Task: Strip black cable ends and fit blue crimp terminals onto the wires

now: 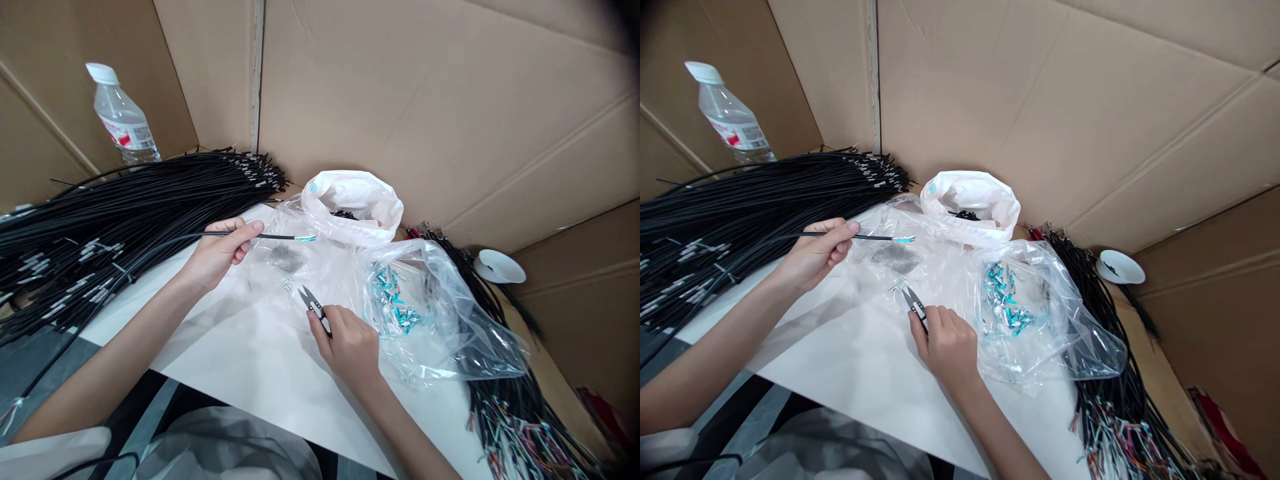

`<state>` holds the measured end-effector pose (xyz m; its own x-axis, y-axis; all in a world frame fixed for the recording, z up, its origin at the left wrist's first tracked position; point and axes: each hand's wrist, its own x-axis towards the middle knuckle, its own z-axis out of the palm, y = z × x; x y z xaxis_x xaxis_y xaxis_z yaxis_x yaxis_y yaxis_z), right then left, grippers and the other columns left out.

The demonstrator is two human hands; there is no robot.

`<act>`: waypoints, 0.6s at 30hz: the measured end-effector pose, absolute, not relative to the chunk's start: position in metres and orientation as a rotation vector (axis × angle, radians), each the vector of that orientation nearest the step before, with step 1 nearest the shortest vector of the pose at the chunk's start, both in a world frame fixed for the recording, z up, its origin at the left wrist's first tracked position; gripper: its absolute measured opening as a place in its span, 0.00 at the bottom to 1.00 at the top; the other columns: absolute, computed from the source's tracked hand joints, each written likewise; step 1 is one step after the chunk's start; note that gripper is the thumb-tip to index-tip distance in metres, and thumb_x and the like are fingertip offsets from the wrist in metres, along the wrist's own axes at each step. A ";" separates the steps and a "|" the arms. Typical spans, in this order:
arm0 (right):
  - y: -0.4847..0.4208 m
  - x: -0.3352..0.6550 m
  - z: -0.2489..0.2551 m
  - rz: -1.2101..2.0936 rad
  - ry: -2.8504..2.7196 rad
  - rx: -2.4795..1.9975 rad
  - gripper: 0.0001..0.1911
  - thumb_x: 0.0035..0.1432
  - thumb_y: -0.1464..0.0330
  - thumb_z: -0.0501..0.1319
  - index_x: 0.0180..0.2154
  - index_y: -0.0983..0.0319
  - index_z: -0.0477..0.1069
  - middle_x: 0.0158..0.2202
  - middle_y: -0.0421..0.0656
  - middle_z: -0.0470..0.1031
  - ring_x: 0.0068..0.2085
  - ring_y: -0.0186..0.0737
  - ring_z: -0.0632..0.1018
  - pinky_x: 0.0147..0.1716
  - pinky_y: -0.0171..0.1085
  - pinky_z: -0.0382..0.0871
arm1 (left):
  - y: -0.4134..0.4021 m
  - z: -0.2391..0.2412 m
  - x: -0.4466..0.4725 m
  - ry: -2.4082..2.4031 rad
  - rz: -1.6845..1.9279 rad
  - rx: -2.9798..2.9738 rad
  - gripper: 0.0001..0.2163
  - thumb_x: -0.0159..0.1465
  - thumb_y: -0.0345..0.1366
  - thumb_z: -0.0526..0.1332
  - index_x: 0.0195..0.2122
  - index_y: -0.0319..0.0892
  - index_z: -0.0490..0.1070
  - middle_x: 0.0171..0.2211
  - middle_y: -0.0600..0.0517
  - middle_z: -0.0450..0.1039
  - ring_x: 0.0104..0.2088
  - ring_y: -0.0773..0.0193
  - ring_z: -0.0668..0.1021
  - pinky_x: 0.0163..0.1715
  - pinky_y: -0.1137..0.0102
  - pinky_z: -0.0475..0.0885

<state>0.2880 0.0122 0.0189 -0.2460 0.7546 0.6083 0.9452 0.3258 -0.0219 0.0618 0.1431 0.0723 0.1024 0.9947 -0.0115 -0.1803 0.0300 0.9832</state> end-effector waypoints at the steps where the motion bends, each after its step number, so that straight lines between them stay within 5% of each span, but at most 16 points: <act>1: 0.011 0.288 0.015 -0.507 -2.099 -1.512 0.19 0.71 0.63 0.54 0.27 0.62 0.70 0.20 0.41 0.72 0.22 0.36 0.72 0.24 0.37 0.54 | 0.143 0.072 0.062 1.006 1.204 1.111 0.21 0.54 0.42 0.73 0.18 0.40 0.62 0.17 0.59 0.60 0.16 0.77 0.62 0.13 0.80 0.53; 18: -0.005 0.286 0.002 -0.339 -2.179 -1.618 0.17 0.68 0.61 0.57 0.29 0.63 0.71 0.21 0.43 0.72 0.23 0.37 0.72 0.23 0.37 0.51 | 0.144 0.074 0.064 1.033 1.202 1.099 0.21 0.53 0.41 0.74 0.17 0.40 0.62 0.16 0.58 0.60 0.16 0.76 0.62 0.13 0.79 0.52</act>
